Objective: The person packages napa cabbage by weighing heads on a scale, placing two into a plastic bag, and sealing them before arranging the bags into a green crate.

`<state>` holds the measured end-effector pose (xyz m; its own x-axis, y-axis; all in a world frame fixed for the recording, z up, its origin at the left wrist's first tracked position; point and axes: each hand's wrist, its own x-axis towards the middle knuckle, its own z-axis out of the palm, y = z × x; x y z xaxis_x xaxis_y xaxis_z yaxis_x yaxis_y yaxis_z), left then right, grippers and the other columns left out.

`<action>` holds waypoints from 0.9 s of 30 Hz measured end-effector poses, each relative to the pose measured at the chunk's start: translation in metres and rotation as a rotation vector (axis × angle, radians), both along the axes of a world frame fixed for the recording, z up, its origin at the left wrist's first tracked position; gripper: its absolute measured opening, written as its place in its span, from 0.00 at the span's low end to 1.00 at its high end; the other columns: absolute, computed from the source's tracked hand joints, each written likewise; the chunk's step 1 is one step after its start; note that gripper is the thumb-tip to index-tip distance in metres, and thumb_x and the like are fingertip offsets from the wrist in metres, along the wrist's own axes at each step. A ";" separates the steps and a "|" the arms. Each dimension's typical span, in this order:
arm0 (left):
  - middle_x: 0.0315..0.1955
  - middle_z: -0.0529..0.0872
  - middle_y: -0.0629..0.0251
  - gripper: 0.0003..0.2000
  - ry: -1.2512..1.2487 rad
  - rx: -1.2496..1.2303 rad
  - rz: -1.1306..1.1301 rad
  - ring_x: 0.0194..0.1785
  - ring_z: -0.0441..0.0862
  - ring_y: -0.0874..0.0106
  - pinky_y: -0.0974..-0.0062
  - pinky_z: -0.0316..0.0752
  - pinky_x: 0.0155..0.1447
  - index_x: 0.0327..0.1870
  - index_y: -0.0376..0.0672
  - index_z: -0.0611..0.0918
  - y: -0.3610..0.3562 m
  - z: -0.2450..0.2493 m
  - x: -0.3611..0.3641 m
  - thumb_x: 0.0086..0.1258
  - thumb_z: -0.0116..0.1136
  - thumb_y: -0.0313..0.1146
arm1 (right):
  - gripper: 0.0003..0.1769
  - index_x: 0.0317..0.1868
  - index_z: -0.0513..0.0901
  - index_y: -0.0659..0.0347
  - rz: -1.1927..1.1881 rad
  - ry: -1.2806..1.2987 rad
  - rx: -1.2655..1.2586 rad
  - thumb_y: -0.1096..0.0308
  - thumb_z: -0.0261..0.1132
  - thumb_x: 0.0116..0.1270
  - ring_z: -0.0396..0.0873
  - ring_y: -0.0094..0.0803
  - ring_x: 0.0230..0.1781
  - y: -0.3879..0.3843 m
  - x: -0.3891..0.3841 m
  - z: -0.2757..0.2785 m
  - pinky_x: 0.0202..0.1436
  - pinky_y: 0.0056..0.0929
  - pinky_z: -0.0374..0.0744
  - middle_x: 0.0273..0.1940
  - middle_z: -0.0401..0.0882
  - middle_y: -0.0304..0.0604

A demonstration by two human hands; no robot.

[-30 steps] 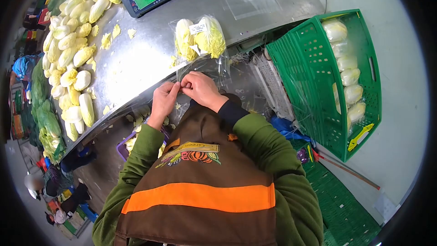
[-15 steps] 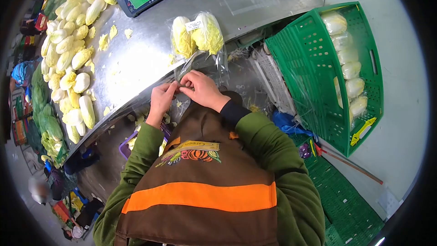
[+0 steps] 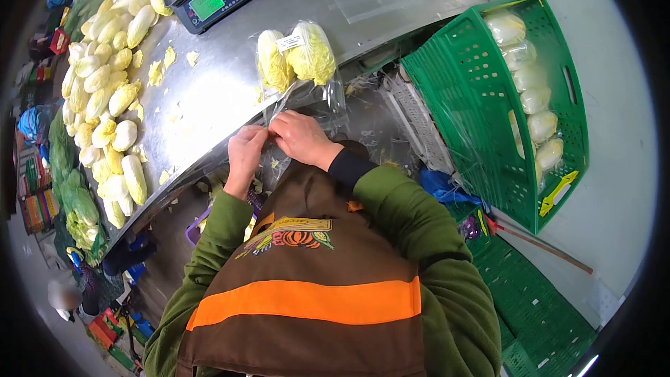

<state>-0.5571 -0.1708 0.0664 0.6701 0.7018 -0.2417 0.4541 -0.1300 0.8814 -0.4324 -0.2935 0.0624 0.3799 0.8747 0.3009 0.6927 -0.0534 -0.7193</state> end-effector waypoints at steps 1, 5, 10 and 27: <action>0.29 0.89 0.59 0.16 -0.002 -0.003 -0.008 0.33 0.84 0.70 0.73 0.77 0.42 0.33 0.32 0.89 -0.002 -0.001 0.000 0.66 0.63 0.40 | 0.08 0.37 0.79 0.57 0.047 0.011 -0.023 0.68 0.70 0.61 0.78 0.42 0.43 -0.001 0.001 0.000 0.46 0.38 0.79 0.36 0.77 0.41; 0.32 0.90 0.59 0.16 0.118 -0.041 -0.004 0.36 0.85 0.69 0.71 0.78 0.46 0.35 0.33 0.89 0.004 -0.001 -0.003 0.69 0.61 0.40 | 0.08 0.41 0.80 0.57 0.241 -0.204 -0.055 0.64 0.66 0.65 0.75 0.41 0.48 -0.072 0.011 -0.004 0.53 0.38 0.76 0.41 0.76 0.42; 0.32 0.90 0.54 0.23 0.300 -0.127 -0.080 0.39 0.89 0.68 0.69 0.79 0.46 0.47 0.34 0.88 0.033 0.000 -0.018 0.77 0.54 0.50 | 0.12 0.46 0.84 0.58 0.302 -0.052 -1.144 0.63 0.62 0.68 0.83 0.53 0.41 -0.362 0.035 -0.049 0.47 0.49 0.80 0.37 0.83 0.51; 0.23 0.86 0.61 0.19 0.289 0.007 -0.218 0.27 0.81 0.74 0.71 0.74 0.36 0.37 0.34 0.89 0.023 0.014 0.001 0.71 0.63 0.46 | 0.06 0.36 0.83 0.58 0.002 0.107 0.073 0.66 0.70 0.63 0.77 0.42 0.43 -0.039 0.006 0.012 0.49 0.38 0.77 0.36 0.78 0.41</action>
